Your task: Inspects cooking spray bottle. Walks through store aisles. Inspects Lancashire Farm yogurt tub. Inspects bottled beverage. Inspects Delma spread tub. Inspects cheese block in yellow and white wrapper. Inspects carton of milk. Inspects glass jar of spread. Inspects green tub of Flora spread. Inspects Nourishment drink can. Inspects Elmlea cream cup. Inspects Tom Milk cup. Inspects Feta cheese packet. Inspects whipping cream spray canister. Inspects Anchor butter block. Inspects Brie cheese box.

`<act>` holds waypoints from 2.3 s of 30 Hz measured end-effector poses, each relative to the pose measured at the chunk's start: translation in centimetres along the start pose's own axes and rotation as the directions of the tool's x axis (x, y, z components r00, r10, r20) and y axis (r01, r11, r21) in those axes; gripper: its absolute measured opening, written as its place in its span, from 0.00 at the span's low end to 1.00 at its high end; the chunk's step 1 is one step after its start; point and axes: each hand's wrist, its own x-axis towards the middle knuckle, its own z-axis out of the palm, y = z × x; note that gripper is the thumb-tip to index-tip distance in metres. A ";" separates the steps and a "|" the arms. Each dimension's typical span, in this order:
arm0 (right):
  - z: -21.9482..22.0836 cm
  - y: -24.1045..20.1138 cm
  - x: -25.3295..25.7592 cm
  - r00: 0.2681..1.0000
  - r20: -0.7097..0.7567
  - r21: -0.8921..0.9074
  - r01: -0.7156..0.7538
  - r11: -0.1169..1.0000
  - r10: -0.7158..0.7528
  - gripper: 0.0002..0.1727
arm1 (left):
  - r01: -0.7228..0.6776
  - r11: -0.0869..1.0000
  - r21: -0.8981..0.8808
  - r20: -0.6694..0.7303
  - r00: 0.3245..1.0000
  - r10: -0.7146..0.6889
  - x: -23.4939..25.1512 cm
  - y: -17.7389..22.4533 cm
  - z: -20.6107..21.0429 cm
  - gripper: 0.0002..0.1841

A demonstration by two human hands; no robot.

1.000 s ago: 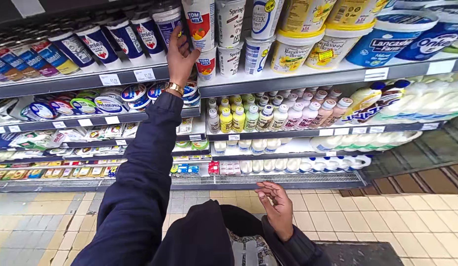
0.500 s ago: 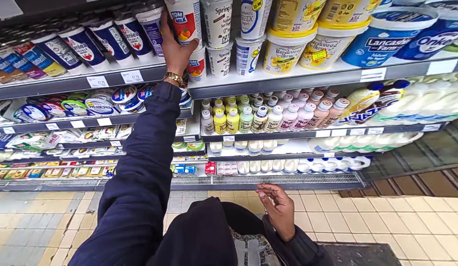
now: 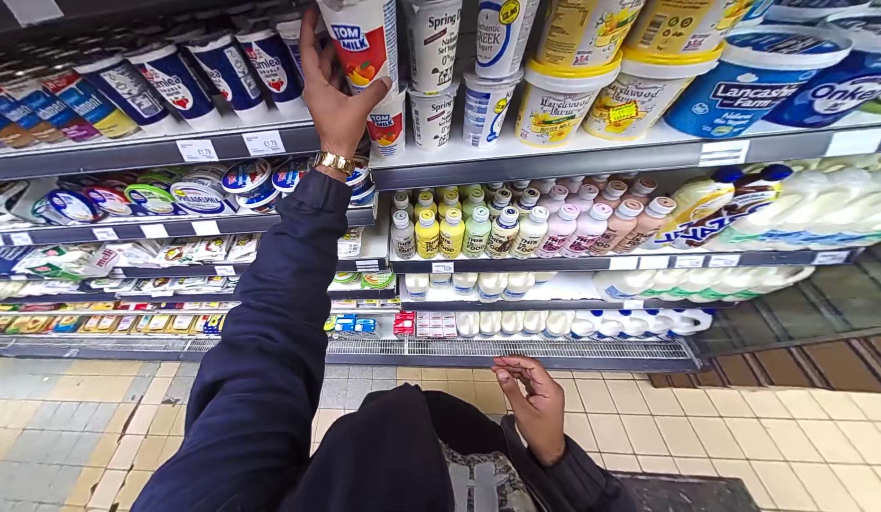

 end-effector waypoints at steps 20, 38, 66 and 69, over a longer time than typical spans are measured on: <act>13.5 -6.9 1.4 0.947 0.199 -0.098 0.277 0.956 -0.254 0.61 | 0.579 0.809 -0.101 0.363 0.779 -0.512 -27.8 11.4 -12.9 0.63; 21.3 -7.7 -13.4 0.995 0.101 -0.285 0.007 0.959 0.022 0.69 | 0.703 0.711 0.029 0.431 0.633 -0.644 -40.9 17.2 -25.2 0.61; 20.6 -6.4 -18.8 0.932 0.316 0.097 -0.217 0.971 0.176 0.76 | 0.810 0.581 -0.075 0.740 0.436 -0.512 -43.6 17.1 -32.7 0.69; 20.9 -6.3 -18.8 0.935 0.314 0.098 -0.205 0.974 0.165 0.76 | 0.811 0.580 -0.080 0.734 0.441 -0.516 -43.7 17.1 -33.0 0.69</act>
